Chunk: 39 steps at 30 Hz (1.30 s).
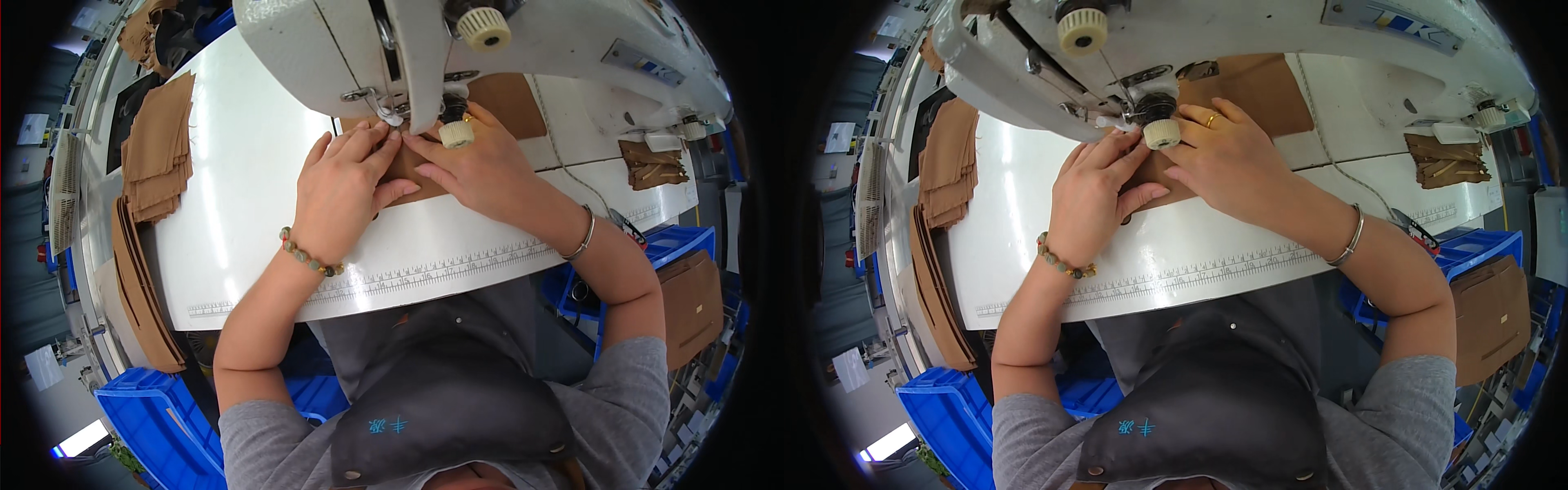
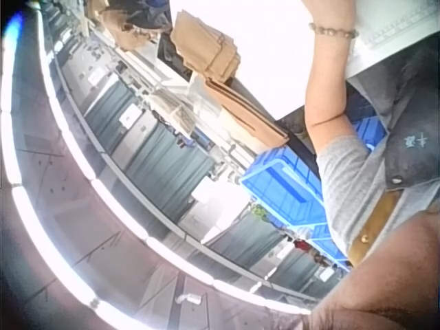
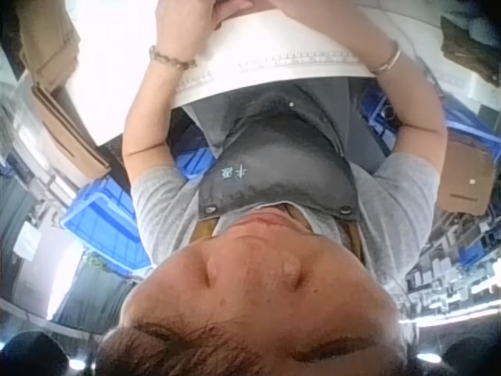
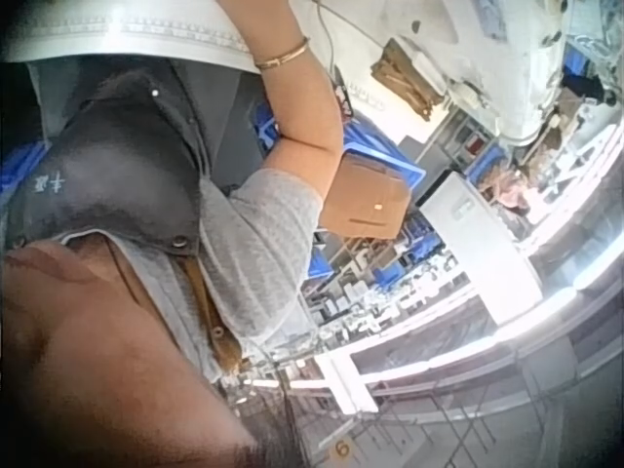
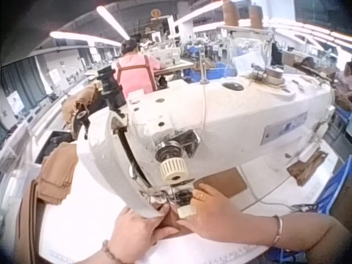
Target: Sewing a zipper and leather panels using an industrial sewing machine.
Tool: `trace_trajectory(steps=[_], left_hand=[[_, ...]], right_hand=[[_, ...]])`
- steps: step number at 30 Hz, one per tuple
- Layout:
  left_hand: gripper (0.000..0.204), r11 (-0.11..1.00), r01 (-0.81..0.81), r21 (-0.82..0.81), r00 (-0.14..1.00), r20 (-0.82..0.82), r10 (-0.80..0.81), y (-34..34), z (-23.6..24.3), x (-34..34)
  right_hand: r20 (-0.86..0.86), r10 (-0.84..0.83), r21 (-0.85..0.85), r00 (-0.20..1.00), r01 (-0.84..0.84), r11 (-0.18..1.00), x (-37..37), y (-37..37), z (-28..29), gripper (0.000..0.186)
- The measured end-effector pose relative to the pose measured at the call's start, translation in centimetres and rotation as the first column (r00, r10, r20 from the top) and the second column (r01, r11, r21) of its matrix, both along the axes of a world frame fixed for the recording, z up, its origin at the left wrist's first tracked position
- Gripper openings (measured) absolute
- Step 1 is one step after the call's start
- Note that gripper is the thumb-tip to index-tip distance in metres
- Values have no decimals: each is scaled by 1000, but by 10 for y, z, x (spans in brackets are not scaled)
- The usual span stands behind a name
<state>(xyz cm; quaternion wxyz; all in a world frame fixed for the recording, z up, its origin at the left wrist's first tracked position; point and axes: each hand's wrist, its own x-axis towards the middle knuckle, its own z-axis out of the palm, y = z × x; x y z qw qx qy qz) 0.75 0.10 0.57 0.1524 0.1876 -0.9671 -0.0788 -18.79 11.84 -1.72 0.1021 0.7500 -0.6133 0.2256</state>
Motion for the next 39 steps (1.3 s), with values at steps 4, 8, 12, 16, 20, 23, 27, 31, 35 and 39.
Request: trace_trajectory(steps=[4, 8, 12, 16, 20, 23, 27, 31, 35, 39], left_hand=[[55, 995, 40, -87, 996, -82, -47, -1, -1, -1], [56, 995, 42, -89, 995, -90, -50, -2, -2, -2], [55, 998, 15, -60, 997, -78, -20, -1, -3, -1], [56, 992, -30, -123, 999, -36, 26, 6, -6, 0], [51, 991, -59, -123, 998, -39, 54, 10, -7, 4], [48, 999, 2, -38, 994, -110, -7, 9, -7, 7], [54, 999, 33, -29, 994, -103, -36, 9, -7, 9], [65, 998, 64, 18, 994, -93, -62, 8, -4, 10], [68, 997, 54, 51, 995, -85, -49, 8, -3, 10], [68, 999, 50, 13, 996, -71, -49, 11, -2, 8]], right_hand=[[13, 1, 3, 1000, -1, 1000, 0, 0, 0, 38], [32, 12, 21, 999, -12, 1000, -2, 0, -1, 38], [70, 20, 52, 997, -24, 998, -9, -1, 3, 36], [-39, -152, 0, 988, 153, 988, -21, 1, 16, 34], [-216, -142, 223, 966, 190, 956, -1, 17, 26, 34], [-186, 22, 143, 982, 5, 990, 29, 40, 29, 34], [-147, 151, 67, 978, -142, 988, 47, 49, 28, 34], [-30, 167, 156, 986, -160, 975, 21, 37, 36, 31], [64, 37, 71, 997, -41, 997, -7, 15, 29, 34], [46, 44, 55, 998, -47, 997, -7, 11, 20, 43]])
